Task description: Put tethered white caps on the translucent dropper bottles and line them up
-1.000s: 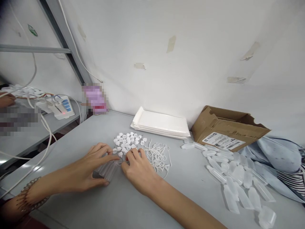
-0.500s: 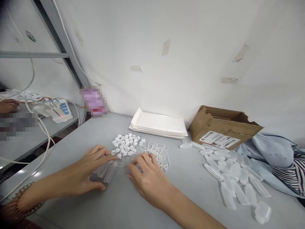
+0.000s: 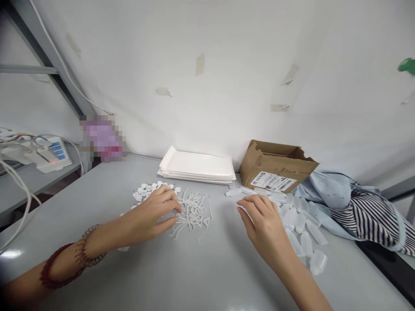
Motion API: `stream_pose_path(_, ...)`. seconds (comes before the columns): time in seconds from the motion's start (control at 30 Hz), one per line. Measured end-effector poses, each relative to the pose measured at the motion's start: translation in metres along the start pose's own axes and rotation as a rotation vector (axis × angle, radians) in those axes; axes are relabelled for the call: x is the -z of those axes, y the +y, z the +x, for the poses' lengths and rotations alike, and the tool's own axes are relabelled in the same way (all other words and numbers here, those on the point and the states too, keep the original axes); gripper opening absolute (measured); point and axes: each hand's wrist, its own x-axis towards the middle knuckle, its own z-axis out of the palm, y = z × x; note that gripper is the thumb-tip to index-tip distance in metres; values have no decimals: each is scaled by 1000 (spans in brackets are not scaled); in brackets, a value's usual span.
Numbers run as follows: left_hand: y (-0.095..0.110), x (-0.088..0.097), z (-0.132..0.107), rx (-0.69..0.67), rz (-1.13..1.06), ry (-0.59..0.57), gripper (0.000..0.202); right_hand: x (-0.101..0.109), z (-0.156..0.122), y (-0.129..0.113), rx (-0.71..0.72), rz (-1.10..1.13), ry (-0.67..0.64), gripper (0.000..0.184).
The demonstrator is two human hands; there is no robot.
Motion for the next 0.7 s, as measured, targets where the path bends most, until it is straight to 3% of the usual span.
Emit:
stream_pose_path(0.1,7,-16,10,-33,47,18,13,0,-7,12,-47,-78,-76,19)
stream_pose_path(0.3,9,-42,8,-21,99,107,18,-7,-17,17,-72,-341,-182,24)
stream_pose_path(0.4,9,-46,6,-51,144,79,20,-14,-16,13,-75,-389,-218,23)
stream_pose_path(0.5,8,-46,4,-111,193,58,23,-25,-14,9,-54,-429,-253,36)
stream_pose_path(0.7,6,-45,-1,-168,172,159,22,-50,-7,6,47,-534,-317,51)
